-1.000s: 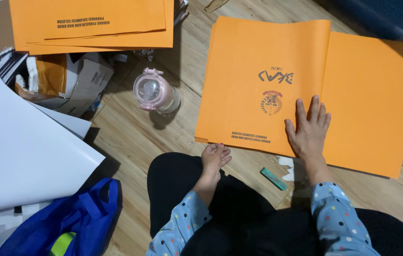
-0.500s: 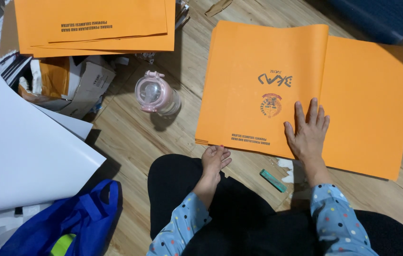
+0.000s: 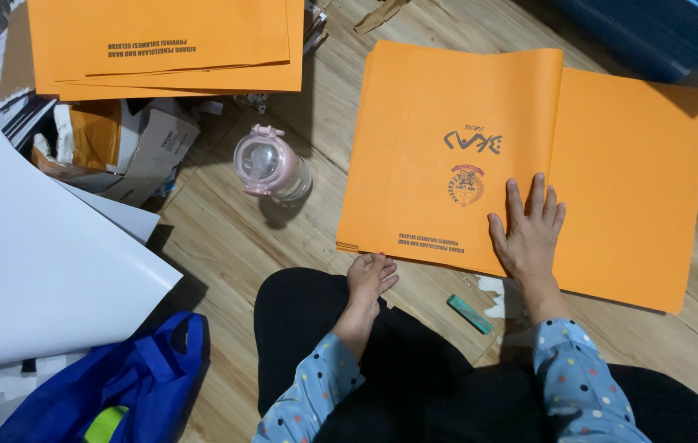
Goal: Organizing and smoothing large orange paper folders on the floor using a creasing tool
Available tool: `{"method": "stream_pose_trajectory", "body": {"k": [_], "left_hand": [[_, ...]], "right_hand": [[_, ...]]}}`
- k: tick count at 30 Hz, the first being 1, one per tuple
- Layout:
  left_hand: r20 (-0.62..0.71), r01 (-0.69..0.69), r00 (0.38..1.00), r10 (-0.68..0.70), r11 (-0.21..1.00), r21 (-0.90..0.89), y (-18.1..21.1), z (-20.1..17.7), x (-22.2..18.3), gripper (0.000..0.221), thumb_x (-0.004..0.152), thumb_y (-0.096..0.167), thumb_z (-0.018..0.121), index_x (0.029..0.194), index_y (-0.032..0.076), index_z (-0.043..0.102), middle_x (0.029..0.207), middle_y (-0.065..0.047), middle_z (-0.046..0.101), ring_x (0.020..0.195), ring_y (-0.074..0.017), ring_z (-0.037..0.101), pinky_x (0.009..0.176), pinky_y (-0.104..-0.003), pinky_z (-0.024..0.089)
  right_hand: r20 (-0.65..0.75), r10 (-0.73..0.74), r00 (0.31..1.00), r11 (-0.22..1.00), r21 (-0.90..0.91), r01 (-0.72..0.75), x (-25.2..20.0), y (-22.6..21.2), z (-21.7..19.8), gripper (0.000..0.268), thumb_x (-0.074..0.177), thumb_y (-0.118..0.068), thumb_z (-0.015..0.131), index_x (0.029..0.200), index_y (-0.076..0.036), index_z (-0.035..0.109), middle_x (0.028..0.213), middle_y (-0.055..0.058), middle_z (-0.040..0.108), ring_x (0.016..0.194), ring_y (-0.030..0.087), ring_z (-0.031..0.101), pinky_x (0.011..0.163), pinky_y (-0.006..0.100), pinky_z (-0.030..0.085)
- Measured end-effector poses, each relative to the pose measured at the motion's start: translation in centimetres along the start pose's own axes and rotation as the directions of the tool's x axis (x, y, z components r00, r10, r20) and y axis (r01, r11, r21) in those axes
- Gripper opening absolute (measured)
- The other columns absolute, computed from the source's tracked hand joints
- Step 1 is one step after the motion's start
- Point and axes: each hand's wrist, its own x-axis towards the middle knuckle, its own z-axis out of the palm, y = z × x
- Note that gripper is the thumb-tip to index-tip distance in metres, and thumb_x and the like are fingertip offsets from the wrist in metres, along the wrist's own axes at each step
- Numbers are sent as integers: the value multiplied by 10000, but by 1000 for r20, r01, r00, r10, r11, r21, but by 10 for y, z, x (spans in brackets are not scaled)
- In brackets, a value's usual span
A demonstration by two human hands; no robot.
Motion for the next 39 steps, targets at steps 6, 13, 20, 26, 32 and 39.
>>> {"method": "stream_pose_trajectory", "body": {"k": [6, 13, 20, 26, 32, 39], "left_hand": [[-4, -6, 1000, 6, 1000, 13, 0, 0, 1, 226, 885, 208, 555, 1011, 31, 493, 858, -94, 591, 798, -225, 641, 715, -444, 547], [-9, -4, 1000, 4, 1000, 4, -1, 1, 2, 217, 870, 215, 571, 982, 44, 498, 835, -80, 588, 778, -209, 640, 699, -425, 553], [-10, 4, 1000, -4, 999, 49, 6, 5, -5, 177, 859, 194, 563, 957, 56, 512, 833, -61, 599, 772, -192, 639, 674, -408, 559], [-25, -17, 1000, 18, 999, 39, -2, 6, 3, 194, 837, 193, 553, 978, 67, 508, 826, -58, 604, 745, -180, 634, 630, -374, 566], [-85, 108, 991, -99, 989, 101, 48, 20, -43, 92, 889, 137, 524, 944, 63, 514, 811, -40, 604, 734, -110, 618, 581, -228, 542], [-40, 40, 998, -43, 997, -64, -7, 17, 14, 76, 847, 114, 560, 775, 92, 552, 636, -12, 585, 542, -84, 564, 431, -232, 472]], "right_hand": [[15, 9, 1000, 1000, 1, -10, 0, -1, -2, 574, 900, -467, 366, 1384, -159, 365, 1439, 182, 196, 1270, 432, 201, 991, 612, 161], [15, 7, 1000, 1000, 2, -7, -1, -3, -3, 567, 899, -447, 380, 1384, -153, 361, 1431, 191, 205, 1267, 437, 204, 987, 616, 160], [3, 1, 1000, 1000, 12, -1, -1, -6, -7, 561, 907, -457, 353, 1384, -161, 348, 1435, 182, 190, 1268, 434, 199, 991, 613, 156], [-13, -12, 1000, 1000, -24, 12, -5, -6, -5, 592, 899, -473, 349, 1382, -133, 381, 1423, 220, 256, 1268, 444, 240, 985, 607, 202], [-8, -42, 999, 998, -38, 42, 2, -43, -41, 582, 863, -355, 389, 1312, 16, 392, 1423, 297, 274, 1301, 470, 197, 1016, 612, 79], [-171, -21, 985, 957, 283, 70, 91, -129, -30, 276, 855, -146, 571, 1089, -9, 620, 1047, 182, 577, 971, 332, 509, 803, 394, 428]]}}
